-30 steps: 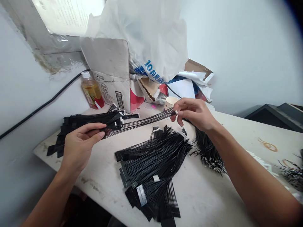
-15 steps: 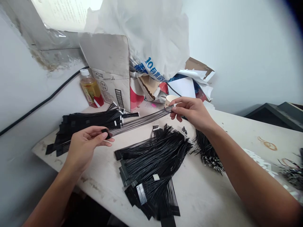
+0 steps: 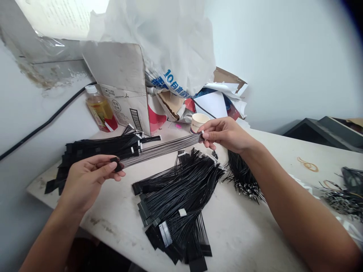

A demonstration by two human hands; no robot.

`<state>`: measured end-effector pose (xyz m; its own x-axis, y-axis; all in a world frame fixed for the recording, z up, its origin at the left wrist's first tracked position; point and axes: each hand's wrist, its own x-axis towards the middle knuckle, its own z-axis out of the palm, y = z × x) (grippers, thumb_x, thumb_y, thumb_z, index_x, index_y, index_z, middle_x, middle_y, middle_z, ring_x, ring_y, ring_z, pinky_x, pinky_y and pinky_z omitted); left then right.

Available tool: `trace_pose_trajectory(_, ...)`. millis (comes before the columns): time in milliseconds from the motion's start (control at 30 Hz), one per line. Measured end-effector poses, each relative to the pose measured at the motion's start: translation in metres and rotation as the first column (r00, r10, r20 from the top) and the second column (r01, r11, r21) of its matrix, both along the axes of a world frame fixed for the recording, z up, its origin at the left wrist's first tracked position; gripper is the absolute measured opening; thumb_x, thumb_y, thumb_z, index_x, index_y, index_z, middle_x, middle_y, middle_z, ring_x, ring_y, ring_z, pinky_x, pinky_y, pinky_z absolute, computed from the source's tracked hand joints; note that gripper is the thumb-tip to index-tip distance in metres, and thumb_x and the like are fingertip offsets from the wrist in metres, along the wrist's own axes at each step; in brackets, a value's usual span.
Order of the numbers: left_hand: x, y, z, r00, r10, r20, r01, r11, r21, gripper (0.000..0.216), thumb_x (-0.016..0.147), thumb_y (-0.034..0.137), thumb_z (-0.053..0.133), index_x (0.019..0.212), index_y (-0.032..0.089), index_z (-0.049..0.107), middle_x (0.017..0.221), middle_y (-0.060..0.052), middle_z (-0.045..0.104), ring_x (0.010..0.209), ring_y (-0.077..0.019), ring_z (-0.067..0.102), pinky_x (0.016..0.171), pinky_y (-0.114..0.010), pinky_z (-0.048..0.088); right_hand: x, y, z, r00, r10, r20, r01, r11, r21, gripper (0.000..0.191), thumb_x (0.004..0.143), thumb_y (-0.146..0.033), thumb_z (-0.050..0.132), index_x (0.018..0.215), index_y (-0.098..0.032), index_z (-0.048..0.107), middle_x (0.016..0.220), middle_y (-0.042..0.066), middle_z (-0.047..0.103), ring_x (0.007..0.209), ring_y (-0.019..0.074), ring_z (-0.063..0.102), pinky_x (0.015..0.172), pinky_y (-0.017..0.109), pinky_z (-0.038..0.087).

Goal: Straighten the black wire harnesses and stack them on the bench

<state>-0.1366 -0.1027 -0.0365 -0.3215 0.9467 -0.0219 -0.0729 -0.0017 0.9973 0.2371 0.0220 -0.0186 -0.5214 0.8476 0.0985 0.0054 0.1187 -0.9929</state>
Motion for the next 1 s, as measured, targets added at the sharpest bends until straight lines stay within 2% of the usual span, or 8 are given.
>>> trace_pose_trajectory(233, 0.006, 0.0, 0.003, 1.0, -0.024, -0.006, 0.023, 0.999, -0.046, 0.03, 0.053, 0.018, 0.095, 0.079, 0.013, 0.081, 0.064, -0.011, 0.078, 0.054, -0.0216, 0.073, 0.053, -0.027, 0.061, 0.002, 0.002, -0.002, 0.999, -0.022, -0.03, 0.021, 0.999, -0.045, 0.028, 0.072, -0.028, 0.091, 0.09, -0.012, 0.077, 0.061, 0.007, 0.072, 0.05, 0.0142, 0.064, 0.044, 0.025, 0.049)
trace_pose_trajectory(467, 0.013, -0.001, 0.0, 1.0, -0.018, -0.017, 0.017, 0.997, -0.08, 0.033, 0.048, 0.025, 0.097, 0.075, 0.015, 0.081, 0.058, -0.01, 0.075, 0.051, -0.0244, 0.073, 0.052, -0.03, 0.062, 0.002, 0.002, -0.001, 0.994, -0.096, -0.056, 0.093, 0.994, -0.052, 0.021, 0.066, -0.019, 0.089, 0.082, -0.012, 0.077, 0.058, 0.007, 0.069, 0.048, 0.0159, 0.064, 0.037, 0.025, 0.042)
trace_pose_trajectory(600, 0.014, -0.003, -0.003, 0.997, -0.058, -0.045, 0.054, 0.995, -0.084, 0.028, 0.051, 0.025, 0.096, 0.073, 0.017, 0.08, 0.051, -0.006, 0.071, 0.048, -0.0246, 0.072, 0.052, -0.032, 0.062, 0.004, 0.002, 0.0, 0.994, -0.109, -0.029, 0.108, 0.994, -0.035, 0.02, 0.067, -0.019, 0.088, 0.082, -0.012, 0.077, 0.057, 0.007, 0.068, 0.048, 0.0159, 0.063, 0.036, 0.025, 0.039)
trace_pose_trajectory(767, 0.014, -0.005, -0.003, 0.994, -0.095, -0.045, 0.09, 0.99, -0.111, 0.027, 0.052, 0.025, 0.095, 0.073, 0.017, 0.08, 0.052, -0.009, 0.072, 0.046, -0.0243, 0.07, 0.049, -0.032, 0.059, 0.006, 0.001, 0.002, 0.992, -0.126, 0.012, 0.127, 0.992, -0.024, 0.019, 0.066, -0.02, 0.088, 0.079, -0.012, 0.077, 0.056, 0.006, 0.068, 0.045, 0.0142, 0.061, 0.034, 0.024, 0.037)
trace_pose_trajectory(900, 0.014, -0.006, -0.004, 0.99, -0.134, -0.052, 0.126, 0.983, -0.136, 0.024, 0.054, 0.024, 0.094, 0.072, 0.016, 0.079, 0.053, -0.011, 0.072, 0.047, -0.0234, 0.07, 0.047, -0.028, 0.056, 0.009, 0.001, 0.002, 0.986, -0.129, 0.106, 0.133, 0.991, -0.029, 0.015, 0.067, -0.019, 0.085, 0.077, -0.014, 0.076, 0.052, 0.004, 0.067, 0.037, 0.01, 0.053, 0.034, 0.024, 0.036)
trace_pose_trajectory(1000, 0.013, -0.006, -0.006, 0.981, -0.186, -0.064, 0.174, 0.972, -0.16, 0.022, 0.058, 0.025, 0.092, 0.073, 0.016, 0.08, 0.054, -0.01, 0.071, 0.047, -0.0216, 0.069, 0.046, -0.027, 0.055, 0.011, 0.002, 0.001, 0.977, -0.122, 0.172, 0.136, 0.988, -0.071, 0.013, 0.066, -0.015, 0.083, 0.077, -0.014, 0.074, 0.051, 0.003, 0.065, 0.038, 0.0103, 0.054, 0.034, 0.023, 0.036)
